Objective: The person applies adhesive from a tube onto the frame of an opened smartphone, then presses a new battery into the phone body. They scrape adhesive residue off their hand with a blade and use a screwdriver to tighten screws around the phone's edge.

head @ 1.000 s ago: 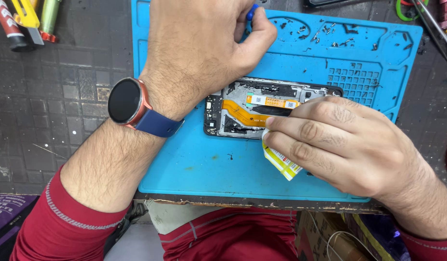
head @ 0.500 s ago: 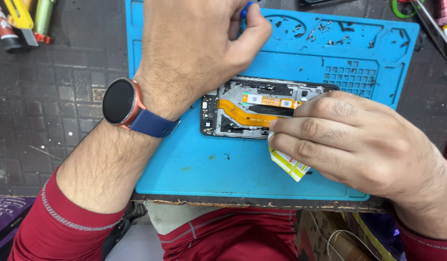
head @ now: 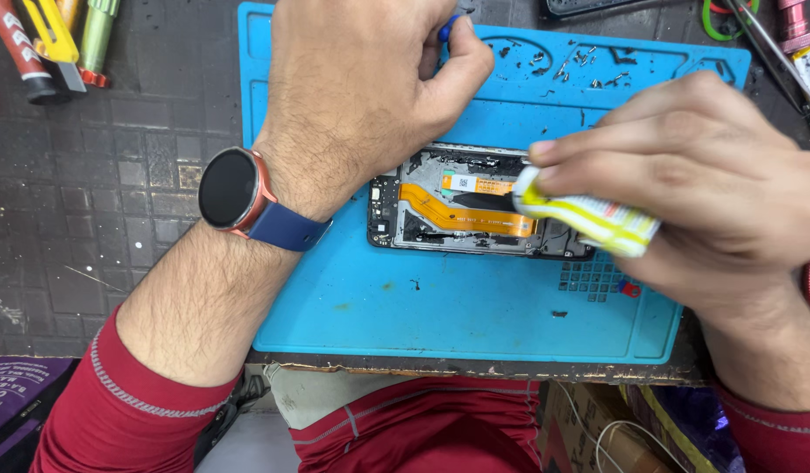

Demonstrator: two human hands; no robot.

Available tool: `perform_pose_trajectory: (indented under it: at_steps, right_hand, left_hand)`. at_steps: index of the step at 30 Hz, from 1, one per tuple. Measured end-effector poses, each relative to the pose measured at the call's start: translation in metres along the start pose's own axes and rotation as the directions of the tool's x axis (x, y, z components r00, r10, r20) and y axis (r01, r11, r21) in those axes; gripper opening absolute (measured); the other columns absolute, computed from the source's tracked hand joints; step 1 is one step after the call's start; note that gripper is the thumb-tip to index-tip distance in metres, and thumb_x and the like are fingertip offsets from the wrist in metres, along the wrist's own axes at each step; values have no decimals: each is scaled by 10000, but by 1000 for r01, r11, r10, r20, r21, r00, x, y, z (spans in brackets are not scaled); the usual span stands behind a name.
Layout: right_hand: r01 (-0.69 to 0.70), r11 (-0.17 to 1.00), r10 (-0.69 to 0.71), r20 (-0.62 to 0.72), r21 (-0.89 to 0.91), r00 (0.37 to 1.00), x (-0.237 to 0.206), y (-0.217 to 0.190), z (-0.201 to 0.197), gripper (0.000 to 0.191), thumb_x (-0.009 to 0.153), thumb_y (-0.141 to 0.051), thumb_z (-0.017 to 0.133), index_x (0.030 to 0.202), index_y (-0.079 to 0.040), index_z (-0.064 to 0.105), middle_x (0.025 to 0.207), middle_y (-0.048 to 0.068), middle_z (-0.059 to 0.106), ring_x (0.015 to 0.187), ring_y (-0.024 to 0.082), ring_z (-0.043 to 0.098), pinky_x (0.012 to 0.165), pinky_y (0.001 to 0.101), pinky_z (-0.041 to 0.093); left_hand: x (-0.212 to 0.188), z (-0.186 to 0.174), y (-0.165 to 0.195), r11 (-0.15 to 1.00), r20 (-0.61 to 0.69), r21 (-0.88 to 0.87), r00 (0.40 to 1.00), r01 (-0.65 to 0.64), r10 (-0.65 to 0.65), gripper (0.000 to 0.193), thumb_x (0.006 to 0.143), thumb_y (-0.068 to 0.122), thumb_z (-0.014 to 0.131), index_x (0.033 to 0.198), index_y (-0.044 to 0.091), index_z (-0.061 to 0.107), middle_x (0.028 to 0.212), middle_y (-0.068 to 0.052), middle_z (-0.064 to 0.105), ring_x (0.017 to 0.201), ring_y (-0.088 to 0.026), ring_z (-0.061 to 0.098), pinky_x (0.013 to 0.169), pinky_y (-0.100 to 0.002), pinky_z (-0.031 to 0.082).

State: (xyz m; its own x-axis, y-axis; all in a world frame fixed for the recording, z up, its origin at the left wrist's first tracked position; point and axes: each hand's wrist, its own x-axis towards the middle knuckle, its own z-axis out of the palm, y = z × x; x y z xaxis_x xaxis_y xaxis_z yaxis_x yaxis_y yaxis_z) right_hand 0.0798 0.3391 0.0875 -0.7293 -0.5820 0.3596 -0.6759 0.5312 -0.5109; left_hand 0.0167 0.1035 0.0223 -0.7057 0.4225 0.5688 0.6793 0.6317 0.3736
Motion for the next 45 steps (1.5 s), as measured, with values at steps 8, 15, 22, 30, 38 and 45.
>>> perform_pose_trajectory:
  at_steps: [8,15,22,30,38,45]
  right_hand:
    - [239,939,-236,39,-248,971,10,3,21,196,714,-100,819,909,-116,810,934,-6,774,795,190,641,767,363,462]
    - [272,923,-257,91,-271,962,14,1,13,207,737,-175,814,940,-139,812,958,-27,779,810,190,624,792,369,446]
    - [304,901,-287,99,-311,953,7,5,15,168,767,-197,819,930,-154,827,935,-53,790,793,168,595,824,349,441]
    - [310,875,-287,119,-372,951,9,7,5,134,782,-208,844,913,-180,847,900,-77,786,761,171,568,818,344,427]
    - [215,919,-164,177,-331,971,3,6,-7,280,635,-174,817,912,-147,839,908,-54,787,786,191,595,823,368,434]
    - [81,996,-85,146,36,986,2,23,-18,337,669,-171,725,991,-71,734,996,75,748,819,229,620,795,381,459]
  left_hand:
    - [0,0,-1,1000,18,18,1000,4,-4,117,916,158,720,820,92,703,622,-21,594,548,-229,576,537,-389,439]
    - [-2,1,-1,999,15,32,1000,-1,0,88,915,156,716,852,95,715,625,-24,592,556,-232,580,537,-385,441]
    - [-2,0,0,999,-9,50,1000,-5,5,84,922,148,713,858,94,711,645,-29,606,558,-231,584,545,-381,444]
    - [-1,0,-1,999,-20,45,999,-29,30,95,910,144,714,841,82,694,643,-35,597,552,-232,571,543,-380,436]
    - [0,-5,0,997,-46,-67,999,-31,28,127,914,65,689,788,60,675,656,-43,581,560,-228,557,561,-378,420]
    - [-5,-10,0,990,-6,-135,999,-35,35,146,1089,72,555,984,48,653,801,-82,602,716,-253,606,667,-383,437]
